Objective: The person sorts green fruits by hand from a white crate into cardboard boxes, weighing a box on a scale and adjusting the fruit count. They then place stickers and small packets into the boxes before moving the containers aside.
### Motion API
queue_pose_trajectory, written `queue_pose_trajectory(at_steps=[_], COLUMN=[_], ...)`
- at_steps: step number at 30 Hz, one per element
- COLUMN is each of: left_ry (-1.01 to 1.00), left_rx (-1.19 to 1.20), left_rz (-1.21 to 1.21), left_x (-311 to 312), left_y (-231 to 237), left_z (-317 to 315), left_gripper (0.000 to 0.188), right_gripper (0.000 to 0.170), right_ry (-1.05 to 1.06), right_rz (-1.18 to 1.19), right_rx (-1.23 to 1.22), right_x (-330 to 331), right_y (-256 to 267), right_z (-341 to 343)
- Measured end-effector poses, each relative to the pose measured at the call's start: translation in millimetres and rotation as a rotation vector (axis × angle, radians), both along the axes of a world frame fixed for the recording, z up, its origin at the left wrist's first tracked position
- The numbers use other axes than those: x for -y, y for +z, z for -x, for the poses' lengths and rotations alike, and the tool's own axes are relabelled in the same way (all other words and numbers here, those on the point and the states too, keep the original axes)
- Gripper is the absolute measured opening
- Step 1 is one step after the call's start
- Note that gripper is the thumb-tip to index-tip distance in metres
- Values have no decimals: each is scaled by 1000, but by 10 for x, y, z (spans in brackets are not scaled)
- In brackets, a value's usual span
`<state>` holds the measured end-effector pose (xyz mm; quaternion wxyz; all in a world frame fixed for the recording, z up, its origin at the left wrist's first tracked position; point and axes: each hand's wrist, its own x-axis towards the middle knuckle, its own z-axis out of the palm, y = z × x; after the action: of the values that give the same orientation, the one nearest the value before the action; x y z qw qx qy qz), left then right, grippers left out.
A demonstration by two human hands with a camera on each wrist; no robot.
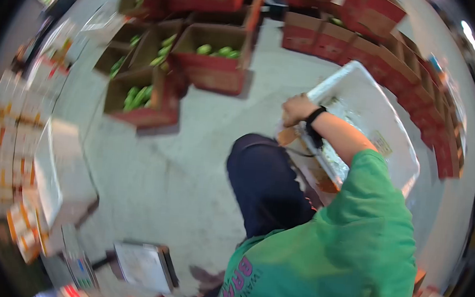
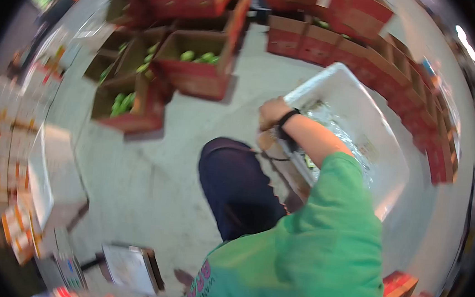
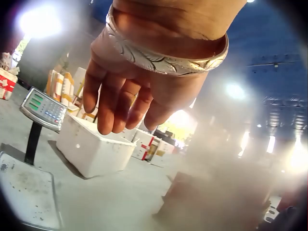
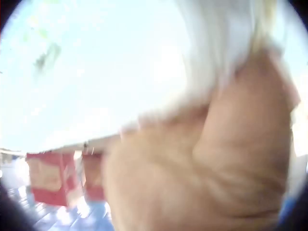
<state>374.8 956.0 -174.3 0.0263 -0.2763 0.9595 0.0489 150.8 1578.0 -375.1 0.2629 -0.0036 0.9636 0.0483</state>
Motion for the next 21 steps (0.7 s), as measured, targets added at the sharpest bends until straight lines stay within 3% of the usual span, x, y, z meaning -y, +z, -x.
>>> queue_pose_trajectory(at_steps=[1,2,3,5,6,7,8,9,10,11,12,13,15,16,17,18,20,21], left_ry=[-222,-32,-69,-28,-4,55,81,214,262,373,488,543,748,781,816,837,892,904], left_rx=[-241,-122,-254,-419,-414,-461,-483,-425,-435,-460,-421,-351,-179,-204,-106,-82,10,11], left_rz=[-131,-104,-127,-97,-76,-74,-7,21,110,102,122,180,102,9,-40,-136,-328,-339], left_x=[928,602,498,502,656,724,900,1089,1315,1491,1651,1777,1895,1859,1682,1696,1487,1345], left_y=[-575,-331,-215,11,125,244,297,234,201,86,-110,-276,-746,-953,-980,-1292,-1561,-1644], left_z=[-266,-235,-373,-799,-1083,-1363,-1724,-1753,-2205,-2616,-2973,-3435,-4210,-4600,-4669,-4919,-5084,-5097], left_gripper=[18,26,25,23,23,23,23,24,25,26,25,27,32,33,34,41,56,60], right_gripper=[39,30,25,26,28,30,34,45,63,67,61,57,47,47,38,31,38,38], right_ry=[-70,-83,-16,25,118,263,502,179,-32,54,139,378,183,222,492,749,358,486], right_rz=[-38,35,38,37,84,33,65,13,-107,-221,-235,-533,-608,-635,-694,-729,451,329], right_rx=[-76,-7,-137,-44,-187,-21,-234,-4,284,273,300,505,471,445,250,52,-343,-432], right_x=[-6,46,-53,-142,-367,-638,-1204,-916,-666,-818,-1256,-840,-941,-826,-675,-434,116,814], right_y=[-122,24,-84,-133,-337,-586,-1165,-1042,-615,-664,-1044,-589,-436,-263,-130,-11,490,880], right_z=[-52,-68,-166,-430,-703,-803,-1036,-1027,-1243,-1453,-1495,-1636,-1388,-1203,-750,-504,249,452])
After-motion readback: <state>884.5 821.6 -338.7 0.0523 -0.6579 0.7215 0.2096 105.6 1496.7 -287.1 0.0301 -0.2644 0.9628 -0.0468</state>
